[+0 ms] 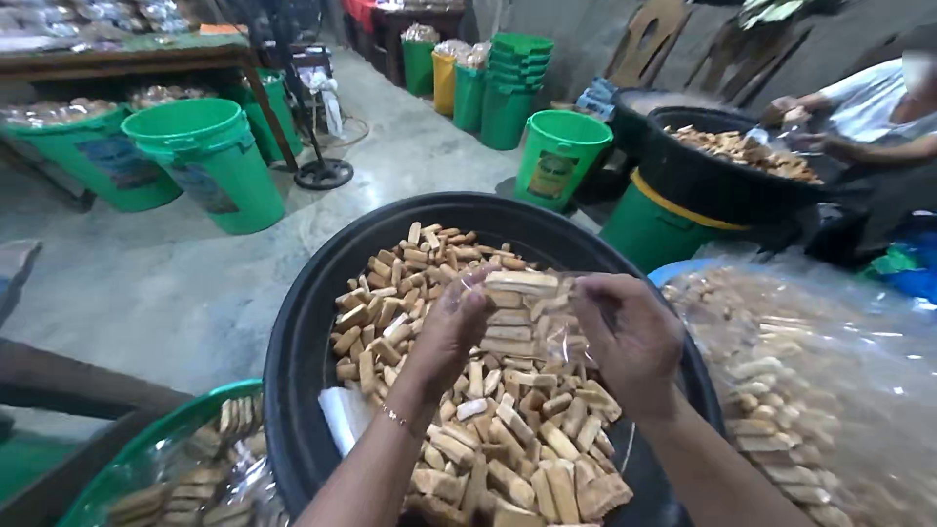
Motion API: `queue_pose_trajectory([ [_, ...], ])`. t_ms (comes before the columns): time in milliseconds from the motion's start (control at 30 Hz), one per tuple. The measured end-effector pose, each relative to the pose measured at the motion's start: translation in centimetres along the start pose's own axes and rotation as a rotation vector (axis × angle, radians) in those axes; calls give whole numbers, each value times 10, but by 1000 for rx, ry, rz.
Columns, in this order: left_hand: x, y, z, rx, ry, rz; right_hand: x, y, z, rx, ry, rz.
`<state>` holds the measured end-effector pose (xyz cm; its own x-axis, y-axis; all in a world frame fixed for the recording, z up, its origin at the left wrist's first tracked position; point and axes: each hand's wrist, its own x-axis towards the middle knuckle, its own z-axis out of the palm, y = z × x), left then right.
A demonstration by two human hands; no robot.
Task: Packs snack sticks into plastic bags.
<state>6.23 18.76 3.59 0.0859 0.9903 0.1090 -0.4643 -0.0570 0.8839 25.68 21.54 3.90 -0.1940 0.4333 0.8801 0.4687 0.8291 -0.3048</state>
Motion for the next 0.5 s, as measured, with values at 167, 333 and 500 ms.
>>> queue_pose_trajectory([
  [167, -2, 2, 2, 4, -27, 15, -5, -11, 11, -60, -97, -25],
  [333, -2, 9, 7, 240, 48, 32, -14, -7, -1, 77, -311, 85],
  [500, 4, 2, 7, 328, 144, 108, -15, -10, -25, 558, -670, 516],
])
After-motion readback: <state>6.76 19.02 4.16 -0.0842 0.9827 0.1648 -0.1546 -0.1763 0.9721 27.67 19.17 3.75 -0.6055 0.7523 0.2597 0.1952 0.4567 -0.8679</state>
